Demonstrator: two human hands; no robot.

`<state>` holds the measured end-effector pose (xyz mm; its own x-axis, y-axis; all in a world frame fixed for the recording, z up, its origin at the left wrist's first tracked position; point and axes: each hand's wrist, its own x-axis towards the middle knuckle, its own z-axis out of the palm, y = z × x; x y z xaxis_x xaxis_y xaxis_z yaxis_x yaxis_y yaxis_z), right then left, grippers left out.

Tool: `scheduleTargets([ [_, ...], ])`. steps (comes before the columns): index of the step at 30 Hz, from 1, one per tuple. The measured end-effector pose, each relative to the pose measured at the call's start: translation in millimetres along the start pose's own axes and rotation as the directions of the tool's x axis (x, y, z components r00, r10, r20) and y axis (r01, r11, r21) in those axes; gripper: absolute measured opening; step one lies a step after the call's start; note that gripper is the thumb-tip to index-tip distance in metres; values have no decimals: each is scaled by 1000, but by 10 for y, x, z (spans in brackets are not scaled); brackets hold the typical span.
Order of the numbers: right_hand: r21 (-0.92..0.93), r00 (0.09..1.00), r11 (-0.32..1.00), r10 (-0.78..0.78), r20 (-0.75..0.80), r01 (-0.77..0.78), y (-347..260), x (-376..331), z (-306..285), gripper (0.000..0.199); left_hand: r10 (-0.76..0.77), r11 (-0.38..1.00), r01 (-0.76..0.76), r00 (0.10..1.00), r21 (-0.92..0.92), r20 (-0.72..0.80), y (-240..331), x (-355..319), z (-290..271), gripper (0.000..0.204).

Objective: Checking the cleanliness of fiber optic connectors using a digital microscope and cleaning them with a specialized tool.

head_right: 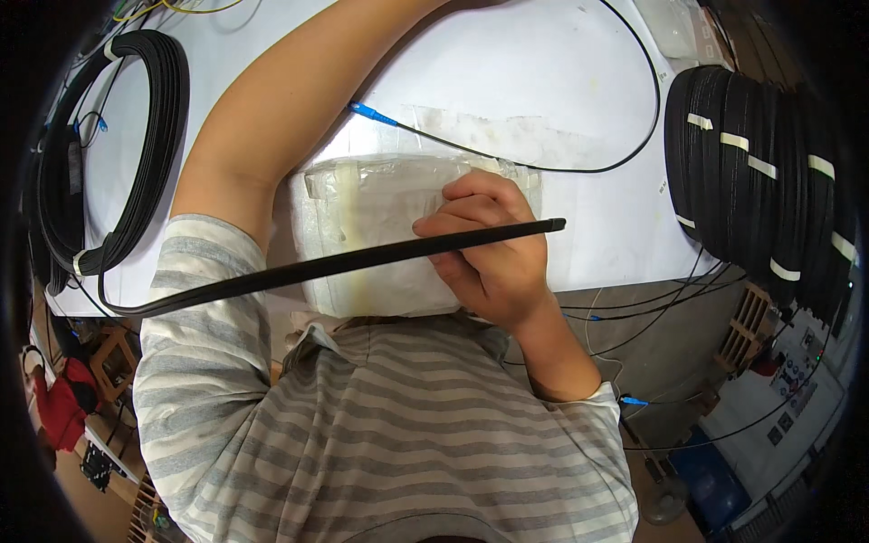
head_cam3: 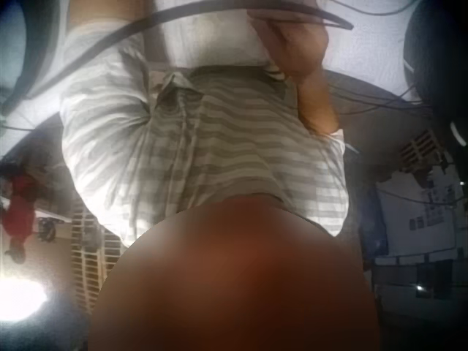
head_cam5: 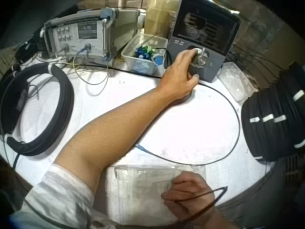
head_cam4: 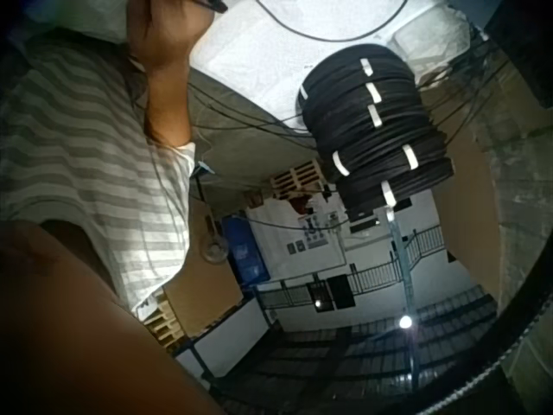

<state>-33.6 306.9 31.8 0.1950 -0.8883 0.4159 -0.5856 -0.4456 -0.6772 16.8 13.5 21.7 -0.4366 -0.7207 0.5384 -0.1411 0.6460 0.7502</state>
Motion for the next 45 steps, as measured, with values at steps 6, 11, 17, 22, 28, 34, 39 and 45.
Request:
scheduleTargets([
  [6, -16, 998, 1000, -4, -58, 3, -15, 49, 29, 18, -4, 1000, 4, 1000, 6, 2, -12, 10, -2, 75],
  [11, -10, 1000, 1000, 0, -22, 0, -45, 48, 23, 17, -8, 1000, 8, 1000, 19, 1, -29, 2, 17, 75],
  [17, 9, 1000, 1000, 4, -9, -4, -38, 39, 19, 17, 36, 999, -36, 999, 12, -22, -71, 20, 36, 75],
  [22, 6, 999, 1000, 18, -28, -18, -33, 60, 21, 19, -9, 1000, 9, 1000, 6, 3, 17, -10, -29, 75],
  [28, 34, 1000, 999, 3, -2, -3, -4, 37, 9, 22, -663, 744, 596, 714, 302, 225, 586, 360, -130, 76],
  [34, 25, 1000, 1000, 18, 13, -18, -23, 56, 16, 22, -10, 1000, 10, 1000, 4, 8, -22, 16, -6, 76],
  [39, 23, 1000, 999, 28, -6, -28, -11, 69, 5, 21, 7, 1000, -7, 1000, 7, -6, -61, 34, 79, 76],
  [45, 35, 999, 999, -9, 45, 8, 33, 39, -39, 22, -319, 935, 293, 941, 199, 114, 410, 335, 54, 76],
])
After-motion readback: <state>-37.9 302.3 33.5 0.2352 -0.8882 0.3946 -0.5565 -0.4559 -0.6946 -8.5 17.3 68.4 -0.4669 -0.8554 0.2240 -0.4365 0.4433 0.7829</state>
